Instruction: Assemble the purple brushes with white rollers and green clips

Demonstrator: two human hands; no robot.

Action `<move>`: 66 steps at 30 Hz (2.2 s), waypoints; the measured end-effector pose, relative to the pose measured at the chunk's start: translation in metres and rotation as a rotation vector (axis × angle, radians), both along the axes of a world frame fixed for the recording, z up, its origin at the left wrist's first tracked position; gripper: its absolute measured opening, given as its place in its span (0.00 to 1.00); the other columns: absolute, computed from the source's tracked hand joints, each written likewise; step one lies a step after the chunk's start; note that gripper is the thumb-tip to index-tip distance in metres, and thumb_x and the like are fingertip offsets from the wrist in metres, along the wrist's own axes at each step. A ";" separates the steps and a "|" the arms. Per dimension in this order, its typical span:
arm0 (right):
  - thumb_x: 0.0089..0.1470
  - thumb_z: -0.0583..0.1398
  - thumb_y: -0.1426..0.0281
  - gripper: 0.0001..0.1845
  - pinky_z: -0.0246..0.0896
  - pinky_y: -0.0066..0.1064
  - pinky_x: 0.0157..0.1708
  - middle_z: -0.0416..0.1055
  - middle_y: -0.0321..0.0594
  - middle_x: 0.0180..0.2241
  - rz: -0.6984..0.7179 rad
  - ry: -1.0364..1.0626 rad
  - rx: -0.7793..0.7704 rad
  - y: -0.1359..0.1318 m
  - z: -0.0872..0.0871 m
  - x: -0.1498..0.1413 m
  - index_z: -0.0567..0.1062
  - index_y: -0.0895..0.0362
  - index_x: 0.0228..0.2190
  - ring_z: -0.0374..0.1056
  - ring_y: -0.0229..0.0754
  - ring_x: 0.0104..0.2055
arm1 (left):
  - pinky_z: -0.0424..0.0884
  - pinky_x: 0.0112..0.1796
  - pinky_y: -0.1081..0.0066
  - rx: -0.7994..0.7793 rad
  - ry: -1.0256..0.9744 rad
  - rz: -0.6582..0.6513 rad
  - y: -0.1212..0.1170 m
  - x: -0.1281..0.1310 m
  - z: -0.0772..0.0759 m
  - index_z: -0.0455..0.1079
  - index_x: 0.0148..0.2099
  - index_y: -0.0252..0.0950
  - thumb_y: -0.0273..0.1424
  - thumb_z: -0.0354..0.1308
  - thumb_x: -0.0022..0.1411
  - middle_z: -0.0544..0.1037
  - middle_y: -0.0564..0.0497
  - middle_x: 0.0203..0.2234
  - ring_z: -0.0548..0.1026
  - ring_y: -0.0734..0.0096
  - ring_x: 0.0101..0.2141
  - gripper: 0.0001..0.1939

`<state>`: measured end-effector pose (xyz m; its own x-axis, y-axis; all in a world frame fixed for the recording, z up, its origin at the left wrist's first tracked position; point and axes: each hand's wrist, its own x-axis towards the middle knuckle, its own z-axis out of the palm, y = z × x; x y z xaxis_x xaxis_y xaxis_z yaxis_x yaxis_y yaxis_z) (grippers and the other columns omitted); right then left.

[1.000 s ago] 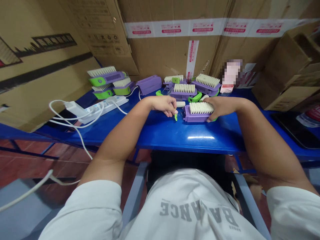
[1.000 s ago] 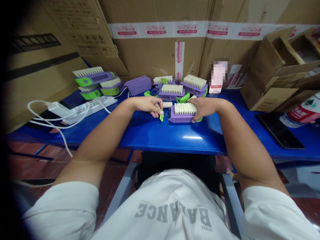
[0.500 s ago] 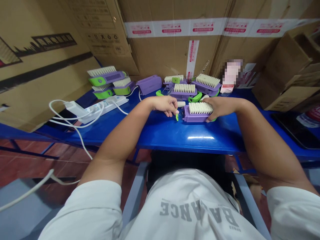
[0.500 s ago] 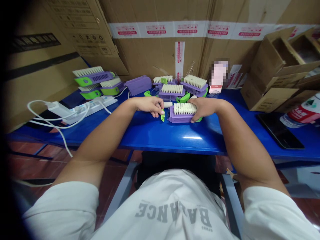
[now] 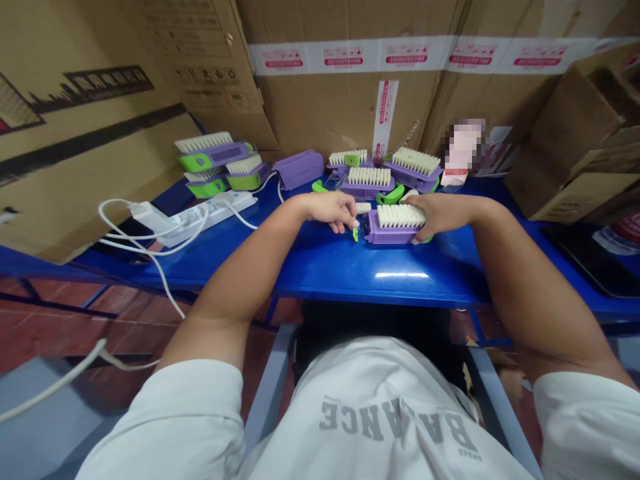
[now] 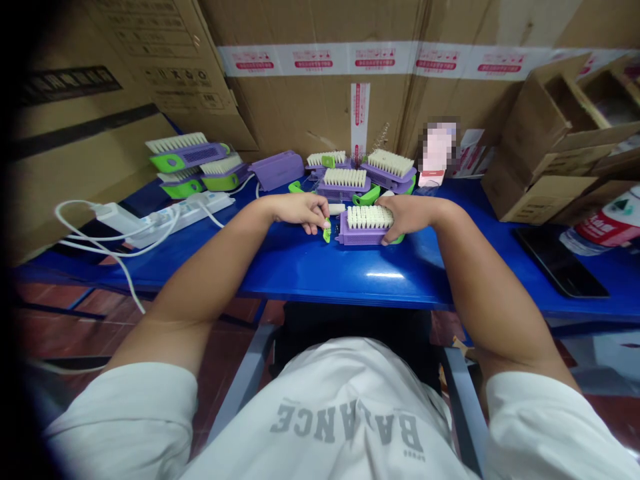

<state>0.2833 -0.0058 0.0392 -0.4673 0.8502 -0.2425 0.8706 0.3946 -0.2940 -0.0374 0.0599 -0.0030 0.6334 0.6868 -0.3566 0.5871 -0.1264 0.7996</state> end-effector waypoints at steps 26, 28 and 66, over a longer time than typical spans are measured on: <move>0.40 0.78 0.52 0.40 0.71 0.42 0.46 0.83 0.45 0.47 0.025 -0.011 0.031 0.000 -0.003 -0.006 0.79 0.53 0.53 0.78 0.57 0.46 | 0.81 0.40 0.64 0.003 -0.002 0.013 -0.003 0.002 0.001 0.72 0.45 0.39 0.38 0.84 0.56 0.85 0.55 0.29 0.85 0.69 0.30 0.26; 0.40 0.78 0.53 0.40 0.71 0.42 0.47 0.83 0.45 0.46 0.023 -0.020 0.037 0.000 -0.004 -0.006 0.79 0.53 0.53 0.78 0.58 0.46 | 0.81 0.41 0.63 0.005 -0.009 0.003 -0.001 0.002 0.000 0.72 0.45 0.39 0.39 0.85 0.55 0.85 0.54 0.29 0.85 0.68 0.31 0.26; 0.39 0.78 0.55 0.39 0.72 0.42 0.46 0.84 0.46 0.48 0.025 0.024 0.031 -0.002 -0.004 -0.011 0.79 0.55 0.52 0.79 0.58 0.46 | 0.80 0.37 0.66 0.011 0.014 0.056 -0.009 0.006 0.007 0.71 0.45 0.39 0.30 0.80 0.61 0.86 0.54 0.28 0.86 0.69 0.29 0.20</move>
<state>0.2721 -0.0080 0.0357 -0.4939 0.8450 -0.2051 0.8531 0.4254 -0.3021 -0.0311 0.0507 0.0039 0.5891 0.7250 -0.3570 0.6043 -0.1018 0.7902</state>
